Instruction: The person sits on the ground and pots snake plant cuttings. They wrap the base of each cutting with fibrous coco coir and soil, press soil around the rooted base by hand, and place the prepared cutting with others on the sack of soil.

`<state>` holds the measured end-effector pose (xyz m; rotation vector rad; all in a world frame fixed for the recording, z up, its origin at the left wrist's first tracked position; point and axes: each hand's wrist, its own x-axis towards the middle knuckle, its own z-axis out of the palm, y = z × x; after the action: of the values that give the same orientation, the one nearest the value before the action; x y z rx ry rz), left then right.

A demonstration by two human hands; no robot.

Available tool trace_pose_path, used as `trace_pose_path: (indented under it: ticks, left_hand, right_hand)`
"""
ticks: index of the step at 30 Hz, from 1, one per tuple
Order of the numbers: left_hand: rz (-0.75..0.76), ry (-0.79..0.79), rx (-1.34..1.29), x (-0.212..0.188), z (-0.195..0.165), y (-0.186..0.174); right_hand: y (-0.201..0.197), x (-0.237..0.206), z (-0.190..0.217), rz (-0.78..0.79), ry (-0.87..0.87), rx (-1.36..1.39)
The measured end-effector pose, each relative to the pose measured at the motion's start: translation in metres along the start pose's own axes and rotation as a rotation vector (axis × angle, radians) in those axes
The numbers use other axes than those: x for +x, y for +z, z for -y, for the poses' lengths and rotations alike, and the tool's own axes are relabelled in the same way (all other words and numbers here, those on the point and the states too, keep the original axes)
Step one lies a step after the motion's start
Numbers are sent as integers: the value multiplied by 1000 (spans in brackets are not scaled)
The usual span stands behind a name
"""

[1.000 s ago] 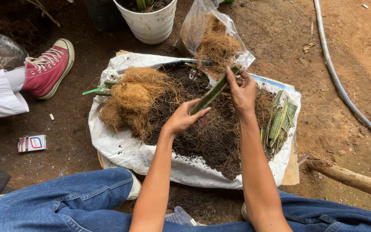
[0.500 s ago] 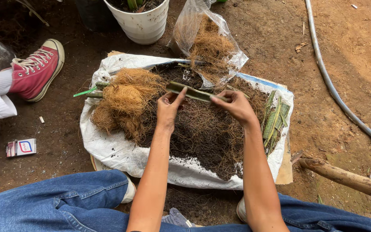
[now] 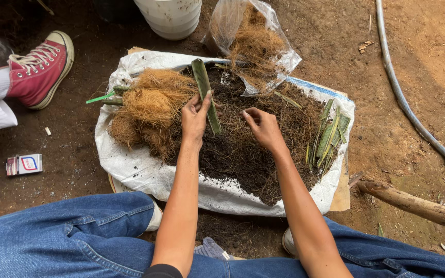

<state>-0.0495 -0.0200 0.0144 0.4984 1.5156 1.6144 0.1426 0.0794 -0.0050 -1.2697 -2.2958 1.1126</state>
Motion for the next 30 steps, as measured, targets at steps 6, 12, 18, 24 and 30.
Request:
trace_pose_path:
  ticks: [6,12,18,24,30]
  left_hand:
    - [-24,47,-170,-3,-2,-6]
    - [-29,17,-104,-12,-8,-5]
    - [11,19,-141,-16,-6,-7]
    - [-43,7,-149,-12,0,-13]
    - [-5,22,-148,-11,5,-11]
  right_hand:
    - [47,-33,22,21,-83,-18]
    - [112,-93,56,65,-189,-578]
    - [109,-63,37,42,-266,-512]
    - [96,-40,27,-17,-366,-349]
    - [83,-39,25,-163,-466,-181]
